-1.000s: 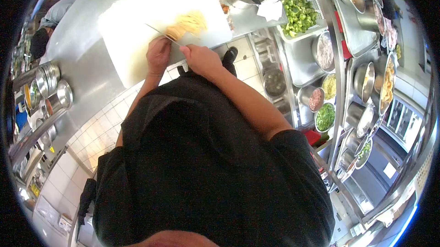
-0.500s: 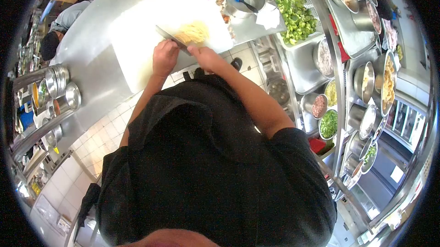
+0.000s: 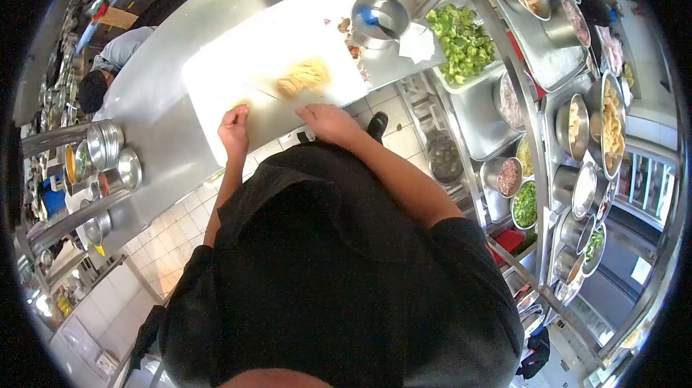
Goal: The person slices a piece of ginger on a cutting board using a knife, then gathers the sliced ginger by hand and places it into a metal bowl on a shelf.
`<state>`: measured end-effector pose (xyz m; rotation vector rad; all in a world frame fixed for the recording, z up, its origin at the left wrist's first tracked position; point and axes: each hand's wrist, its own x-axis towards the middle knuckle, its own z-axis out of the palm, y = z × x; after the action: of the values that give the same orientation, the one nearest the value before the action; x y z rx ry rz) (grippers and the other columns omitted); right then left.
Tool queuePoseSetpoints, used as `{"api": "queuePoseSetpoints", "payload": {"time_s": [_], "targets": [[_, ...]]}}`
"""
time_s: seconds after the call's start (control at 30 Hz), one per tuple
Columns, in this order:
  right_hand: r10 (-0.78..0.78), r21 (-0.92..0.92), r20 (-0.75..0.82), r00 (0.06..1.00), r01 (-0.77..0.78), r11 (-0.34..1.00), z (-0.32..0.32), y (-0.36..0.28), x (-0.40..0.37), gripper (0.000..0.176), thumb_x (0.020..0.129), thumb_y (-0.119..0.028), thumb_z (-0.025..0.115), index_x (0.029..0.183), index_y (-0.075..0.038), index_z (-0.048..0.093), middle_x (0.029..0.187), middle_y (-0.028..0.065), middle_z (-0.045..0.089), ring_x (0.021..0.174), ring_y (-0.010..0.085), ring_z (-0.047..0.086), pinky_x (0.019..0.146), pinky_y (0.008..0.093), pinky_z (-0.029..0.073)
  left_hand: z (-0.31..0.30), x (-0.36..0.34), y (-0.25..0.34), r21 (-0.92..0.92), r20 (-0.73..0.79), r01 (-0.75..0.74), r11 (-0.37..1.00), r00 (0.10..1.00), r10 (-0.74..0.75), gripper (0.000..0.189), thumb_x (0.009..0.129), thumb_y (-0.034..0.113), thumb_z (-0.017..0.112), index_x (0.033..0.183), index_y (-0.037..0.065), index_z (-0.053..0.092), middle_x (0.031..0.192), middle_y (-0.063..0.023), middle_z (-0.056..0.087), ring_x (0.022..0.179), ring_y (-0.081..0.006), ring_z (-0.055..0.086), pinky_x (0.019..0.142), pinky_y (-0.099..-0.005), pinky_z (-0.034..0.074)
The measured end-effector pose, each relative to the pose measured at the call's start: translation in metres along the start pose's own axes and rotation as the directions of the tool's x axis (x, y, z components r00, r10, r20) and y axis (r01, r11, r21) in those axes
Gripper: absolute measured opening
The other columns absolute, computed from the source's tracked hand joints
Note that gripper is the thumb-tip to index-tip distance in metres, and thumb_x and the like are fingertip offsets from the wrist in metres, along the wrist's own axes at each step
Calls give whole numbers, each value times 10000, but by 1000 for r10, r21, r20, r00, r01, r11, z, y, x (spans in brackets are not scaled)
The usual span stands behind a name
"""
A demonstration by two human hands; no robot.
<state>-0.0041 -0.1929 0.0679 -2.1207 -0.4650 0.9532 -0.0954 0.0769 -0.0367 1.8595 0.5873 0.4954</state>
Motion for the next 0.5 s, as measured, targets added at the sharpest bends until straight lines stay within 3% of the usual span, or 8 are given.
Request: {"api": "queuePoseSetpoints", "payload": {"time_s": [0.1,0.2,0.27,0.33,0.43,0.47,0.5], "targets": [[-37,160,-91,995,52,986,0,11,-14,597,1082,-521,450,1271,-8,691,1160,261,716,1126,400,675,1018,458,487,-4,6,0,-96,-8,142,985,990,-144,144,951,74,739,1060,-14,774,1005,-65,764,898,-120,664,838,-276,527],[179,309,-133,975,-131,942,-6,20,-28,596,1082,-523,475,1285,-4,685,1088,249,732,1060,336,693,987,414,501,3,8,8,-151,59,150,977,988,-142,172,955,73,736,1097,-18,769,1011,-45,764,898,-101,650,841,-267,523],[239,386,-217,946,-142,911,-6,43,-31,591,1081,-524,487,1287,-6,682,1013,213,730,996,297,687,947,397,512,11,11,22,-92,100,124,988,988,-115,187,953,74,739,1116,-15,767,985,-39,762,877,-100,648,833,-265,524],[335,472,-225,915,-199,859,-16,53,-39,581,1078,-513,512,1307,-2,666,786,122,669,717,223,652,714,363,540,22,19,32,-63,152,138,988,980,-127,197,952,82,742,1122,-14,767,944,-29,760,833,-91,637,810,-258,524],[322,583,-272,907,-111,805,-22,60,-53,525,1093,-507,473,890,-43,614,553,31,506,422,145,476,429,324,393,33,39,38,-42,222,141,989,967,-128,198,951,86,744,1124,-6,771,940,-28,760,822,-83,636,797,-253,524],[378,591,-285,881,-149,793,-22,58,-57,539,1094,-511,467,879,-40,617,551,36,507,420,147,480,427,323,397,33,44,43,3,249,123,992,961,-120,203,959,79,726,1144,6,770,936,-29,763,830,-82,639,808,-256,529],[379,597,-284,881,-147,789,-22,58,-61,512,1091,-510,481,1009,-27,632,559,27,496,422,134,465,421,315,387,34,50,44,23,277,121,992,953,-123,207,964,76,716,1152,8,768,945,-32,764,839,-84,642,814,-257,529]]}}
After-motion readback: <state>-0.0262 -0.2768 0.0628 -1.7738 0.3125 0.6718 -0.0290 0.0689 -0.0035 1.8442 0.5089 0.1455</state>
